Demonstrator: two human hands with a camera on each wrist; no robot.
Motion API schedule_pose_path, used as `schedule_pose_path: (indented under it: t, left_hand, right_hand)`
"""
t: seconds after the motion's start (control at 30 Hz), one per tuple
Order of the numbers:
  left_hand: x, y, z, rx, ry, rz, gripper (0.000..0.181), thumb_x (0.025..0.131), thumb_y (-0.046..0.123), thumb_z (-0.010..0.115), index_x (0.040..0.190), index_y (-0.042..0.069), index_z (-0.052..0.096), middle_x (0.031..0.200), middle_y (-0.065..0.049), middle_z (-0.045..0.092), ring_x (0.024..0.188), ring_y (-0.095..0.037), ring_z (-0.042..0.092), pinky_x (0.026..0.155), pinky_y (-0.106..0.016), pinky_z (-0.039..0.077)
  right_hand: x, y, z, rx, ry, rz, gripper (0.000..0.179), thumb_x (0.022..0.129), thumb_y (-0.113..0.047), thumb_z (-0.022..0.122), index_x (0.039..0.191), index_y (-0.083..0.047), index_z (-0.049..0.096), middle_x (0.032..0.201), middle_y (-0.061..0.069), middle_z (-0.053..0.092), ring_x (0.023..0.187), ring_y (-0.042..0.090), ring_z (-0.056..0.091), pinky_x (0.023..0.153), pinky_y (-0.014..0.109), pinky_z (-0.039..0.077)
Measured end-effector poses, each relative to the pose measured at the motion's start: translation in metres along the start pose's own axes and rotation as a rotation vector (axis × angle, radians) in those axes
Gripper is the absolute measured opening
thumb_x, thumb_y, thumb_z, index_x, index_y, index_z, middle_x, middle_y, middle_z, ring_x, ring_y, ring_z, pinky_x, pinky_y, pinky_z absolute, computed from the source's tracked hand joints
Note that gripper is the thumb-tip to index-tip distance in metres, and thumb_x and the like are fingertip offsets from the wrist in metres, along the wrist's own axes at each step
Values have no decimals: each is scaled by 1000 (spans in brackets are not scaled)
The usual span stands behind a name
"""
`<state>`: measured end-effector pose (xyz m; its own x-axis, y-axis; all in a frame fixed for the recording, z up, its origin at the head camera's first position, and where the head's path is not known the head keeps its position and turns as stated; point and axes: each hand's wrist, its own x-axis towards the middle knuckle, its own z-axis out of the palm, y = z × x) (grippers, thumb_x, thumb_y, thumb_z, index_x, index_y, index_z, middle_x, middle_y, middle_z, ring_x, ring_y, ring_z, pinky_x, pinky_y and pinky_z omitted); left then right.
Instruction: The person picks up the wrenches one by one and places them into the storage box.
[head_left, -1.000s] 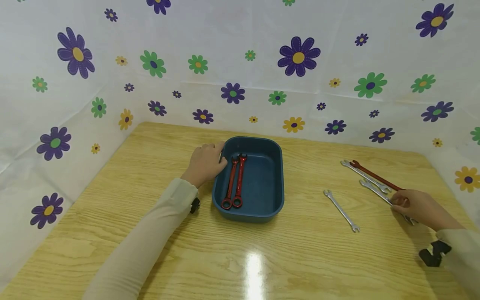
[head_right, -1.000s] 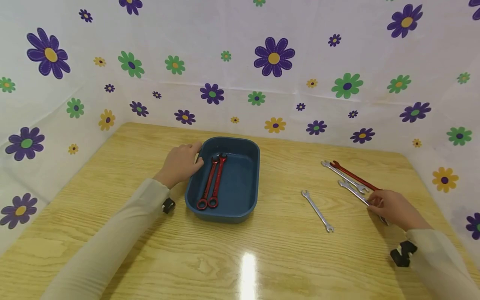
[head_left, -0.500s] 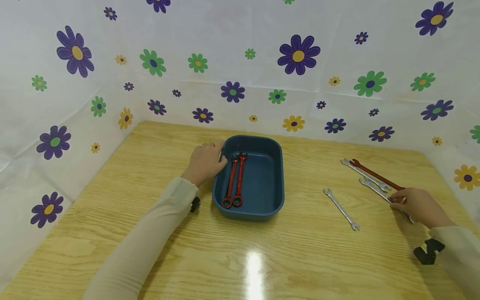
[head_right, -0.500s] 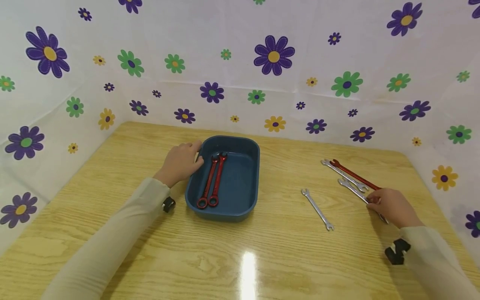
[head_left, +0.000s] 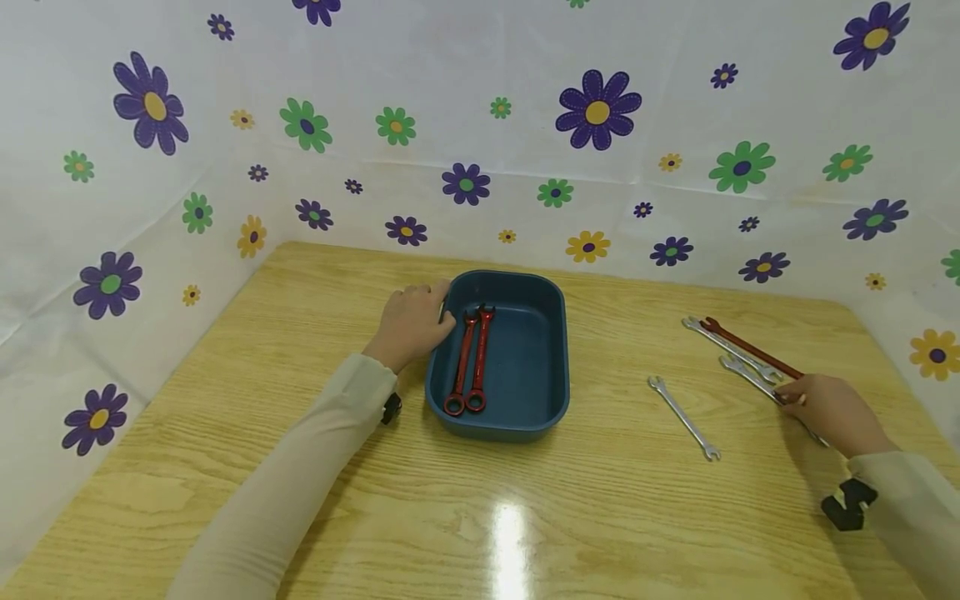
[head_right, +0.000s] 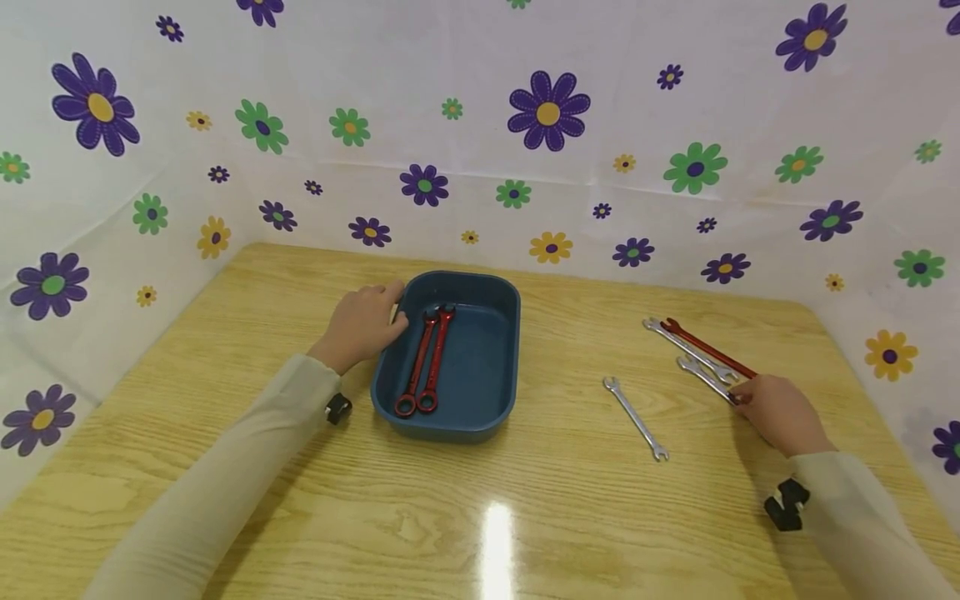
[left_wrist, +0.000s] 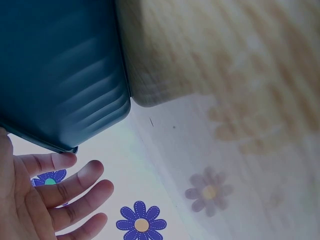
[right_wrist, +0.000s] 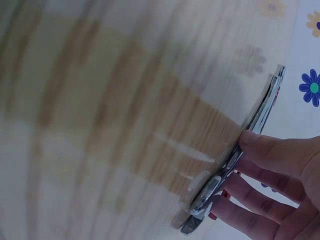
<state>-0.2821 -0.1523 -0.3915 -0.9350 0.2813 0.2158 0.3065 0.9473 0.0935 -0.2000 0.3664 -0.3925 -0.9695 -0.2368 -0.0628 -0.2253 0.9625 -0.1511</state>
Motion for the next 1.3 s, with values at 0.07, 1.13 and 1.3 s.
schedule_pose_path:
  t: [0.07,1.13,1.3]
  left_hand:
    - [0,0,0,3,-1,-3,39,90,27,48,124,7,49,102,-18,66,90,-34,62,80,-49,49]
    - [-1,2,-4,-26,-2,-3,42,90,26,48,126,6,49,101,-19,65,89,-35,62,79,-49,50]
    - [-1,2,-4,-28,-10,-6,41,90,26,49,126,6,49,102,-19,65,90,-35,62,80,-49,49]
  right_hand:
    - [0,-1,-1,-8,4,1,24,78,1,66,100,12,67,82,24,69,63,23,63,54,35,48]
    - [1,2,0,6,21,42,20,78,-3,67,95,9,70,89,29,67,69,30,64,58,43,49]
    - [1,-1,0,15,28,22,19,78,-2,67,93,9,70,87,28,67,68,29,63,59,43,49]
